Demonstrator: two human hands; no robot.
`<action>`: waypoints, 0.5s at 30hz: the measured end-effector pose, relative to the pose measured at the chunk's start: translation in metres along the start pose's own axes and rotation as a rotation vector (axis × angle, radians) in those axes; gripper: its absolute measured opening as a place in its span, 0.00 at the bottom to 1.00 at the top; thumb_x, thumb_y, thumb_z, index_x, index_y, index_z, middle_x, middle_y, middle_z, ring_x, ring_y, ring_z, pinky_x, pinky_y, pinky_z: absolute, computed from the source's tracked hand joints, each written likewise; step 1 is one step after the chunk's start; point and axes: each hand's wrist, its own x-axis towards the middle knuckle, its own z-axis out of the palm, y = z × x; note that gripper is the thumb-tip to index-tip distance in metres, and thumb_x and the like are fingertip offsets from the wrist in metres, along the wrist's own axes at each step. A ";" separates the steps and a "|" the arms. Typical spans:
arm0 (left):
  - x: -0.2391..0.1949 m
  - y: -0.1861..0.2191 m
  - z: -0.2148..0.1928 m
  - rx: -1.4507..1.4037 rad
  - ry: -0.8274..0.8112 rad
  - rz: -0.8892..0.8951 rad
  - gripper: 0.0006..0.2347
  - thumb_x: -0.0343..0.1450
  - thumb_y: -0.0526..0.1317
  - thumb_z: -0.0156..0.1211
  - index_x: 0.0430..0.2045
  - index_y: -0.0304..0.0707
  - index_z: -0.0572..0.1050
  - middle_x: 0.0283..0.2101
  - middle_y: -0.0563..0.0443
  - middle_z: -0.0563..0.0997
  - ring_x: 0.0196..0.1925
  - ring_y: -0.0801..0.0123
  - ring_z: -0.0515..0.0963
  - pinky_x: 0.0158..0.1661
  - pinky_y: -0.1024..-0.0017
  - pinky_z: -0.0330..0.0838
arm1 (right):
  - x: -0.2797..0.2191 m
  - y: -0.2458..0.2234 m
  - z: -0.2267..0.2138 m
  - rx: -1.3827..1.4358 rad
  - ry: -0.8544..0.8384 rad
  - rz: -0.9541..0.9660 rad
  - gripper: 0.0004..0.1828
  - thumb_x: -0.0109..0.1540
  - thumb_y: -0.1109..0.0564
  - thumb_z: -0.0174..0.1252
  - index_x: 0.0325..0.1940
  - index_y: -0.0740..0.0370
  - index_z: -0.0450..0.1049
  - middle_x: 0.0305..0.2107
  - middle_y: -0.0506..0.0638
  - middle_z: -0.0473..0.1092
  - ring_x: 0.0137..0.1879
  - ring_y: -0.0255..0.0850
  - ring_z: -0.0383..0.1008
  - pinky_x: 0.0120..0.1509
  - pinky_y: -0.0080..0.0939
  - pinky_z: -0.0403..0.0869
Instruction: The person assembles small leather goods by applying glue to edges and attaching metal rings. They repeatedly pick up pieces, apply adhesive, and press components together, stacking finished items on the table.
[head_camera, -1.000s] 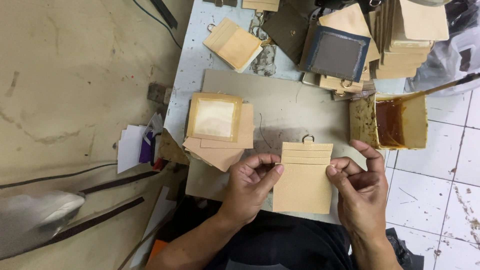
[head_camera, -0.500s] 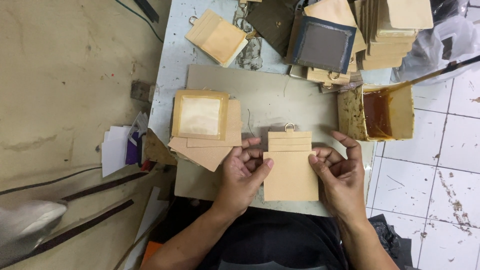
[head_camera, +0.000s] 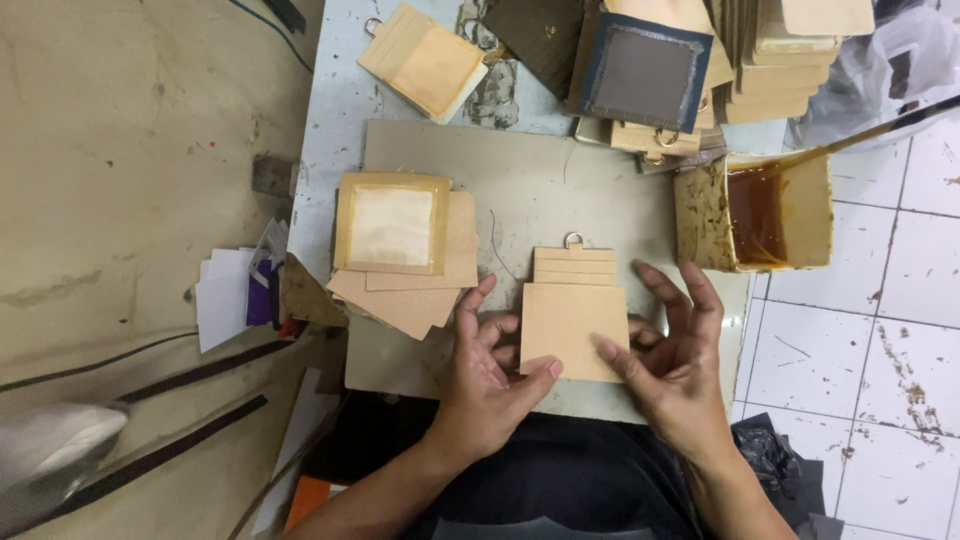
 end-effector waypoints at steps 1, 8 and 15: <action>0.001 -0.003 0.000 0.001 0.002 -0.001 0.42 0.63 0.29 0.70 0.70 0.46 0.48 0.46 0.42 0.77 0.36 0.68 0.84 0.37 0.75 0.79 | 0.000 0.003 0.000 0.001 -0.001 0.002 0.52 0.56 0.72 0.62 0.75 0.42 0.45 0.72 0.63 0.55 0.44 0.36 0.73 0.57 0.35 0.74; 0.000 -0.015 -0.003 -0.003 0.003 0.089 0.43 0.64 0.27 0.69 0.70 0.50 0.44 0.54 0.38 0.71 0.40 0.68 0.82 0.39 0.74 0.83 | -0.003 0.003 0.000 -0.097 -0.076 -0.080 0.53 0.58 0.73 0.61 0.78 0.41 0.42 0.74 0.63 0.53 0.46 0.29 0.66 0.50 0.27 0.69; -0.021 0.005 -0.034 0.679 -0.078 0.267 0.30 0.70 0.34 0.66 0.67 0.39 0.59 0.58 0.38 0.70 0.38 0.66 0.85 0.42 0.72 0.87 | -0.011 -0.014 -0.022 -0.801 0.008 -0.231 0.36 0.62 0.61 0.64 0.71 0.65 0.58 0.63 0.56 0.66 0.38 0.37 0.70 0.45 0.35 0.71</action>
